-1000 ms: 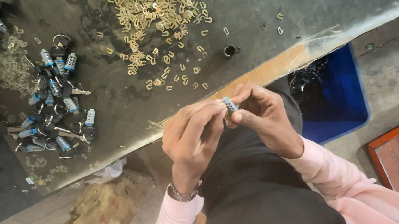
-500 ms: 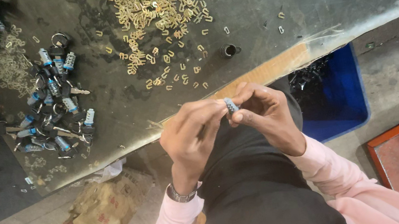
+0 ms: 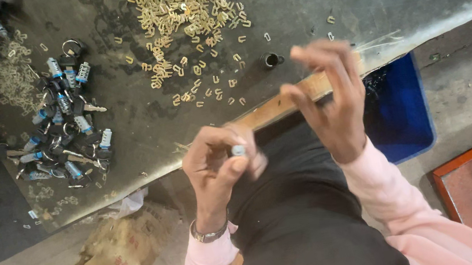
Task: The person sits at a workshop bench assembling padlock cylinder cores. They pick up a cylinder body, insert small brass pin components into it by hand, press the parts into place, and set finished cylinders with a pile of completed units while reaching for more brass pins from the table.
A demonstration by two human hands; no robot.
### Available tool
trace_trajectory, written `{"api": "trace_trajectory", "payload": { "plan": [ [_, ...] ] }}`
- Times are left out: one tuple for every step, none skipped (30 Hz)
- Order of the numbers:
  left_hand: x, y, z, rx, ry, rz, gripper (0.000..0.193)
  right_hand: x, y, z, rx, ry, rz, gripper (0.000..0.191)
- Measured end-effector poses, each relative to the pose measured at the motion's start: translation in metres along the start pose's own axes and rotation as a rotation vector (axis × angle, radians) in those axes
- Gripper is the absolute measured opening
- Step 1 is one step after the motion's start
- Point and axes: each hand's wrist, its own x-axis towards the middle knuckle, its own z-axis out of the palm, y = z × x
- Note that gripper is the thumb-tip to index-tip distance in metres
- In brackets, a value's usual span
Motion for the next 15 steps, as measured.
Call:
{"api": "trace_trajectory", "payload": {
  "plan": [
    [-0.002, -0.002, -0.001, 0.008, 0.028, -0.006, 0.025, 0.006, 0.002, 0.004, -0.062, 0.062, -0.008, 0.045],
    [-0.003, -0.003, -0.001, 0.018, 0.057, -0.010, 0.026, 0.011, 0.004, 0.008, -0.149, 0.043, -0.019, 0.047],
    [-0.005, -0.004, -0.002, 0.028, 0.088, -0.016, 0.028, 0.016, 0.006, 0.012, -0.235, 0.024, -0.029, 0.050],
    [-0.005, -0.004, -0.002, 0.059, 0.073, -0.035, 0.029, 0.019, 0.008, 0.015, -0.320, 0.003, -0.038, 0.052],
    [-0.006, -0.003, -0.002, 0.091, 0.057, -0.052, 0.030, 0.020, 0.010, 0.017, -0.305, -0.010, -0.049, 0.046],
    [-0.007, -0.002, -0.002, 0.124, 0.040, -0.067, 0.031, 0.022, 0.013, 0.019, -0.289, -0.022, -0.062, 0.041],
    [-0.006, 0.000, -0.001, 0.069, 0.097, -0.154, 0.033, 0.023, 0.014, 0.020, -0.272, -0.036, -0.075, 0.036],
    [-0.007, 0.004, -0.001, 0.011, 0.161, -0.244, 0.035, 0.021, 0.015, 0.020, -0.173, -0.051, -0.077, 0.034],
    [-0.008, 0.007, 0.001, -0.051, 0.228, -0.331, 0.038, 0.018, 0.016, 0.018, -0.076, -0.070, -0.079, 0.032],
    [-0.009, 0.010, 0.002, -0.137, 0.232, -0.358, 0.039, 0.015, 0.017, 0.017, 0.021, -0.088, -0.085, 0.031],
    [-0.010, 0.013, 0.002, -0.222, 0.233, -0.385, 0.042, 0.010, 0.018, 0.017, 0.255, -0.123, -0.008, 0.029],
    [-0.010, 0.015, 0.002, -0.311, 0.233, -0.418, 0.044, 0.002, 0.018, 0.016, 0.485, -0.157, 0.078, 0.027],
    [-0.011, 0.015, 0.002, -0.289, 0.209, -0.395, 0.045, -0.008, 0.017, 0.014, 0.712, -0.188, 0.170, 0.025],
    [-0.011, 0.014, 0.001, -0.266, 0.180, -0.367, 0.046, -0.017, 0.018, 0.013, 0.740, -0.182, 0.141, 0.023],
    [-0.012, 0.012, -0.001, -0.241, 0.151, -0.337, 0.047, -0.025, 0.019, 0.014, 0.770, -0.177, 0.110, 0.023]
  ]
}}
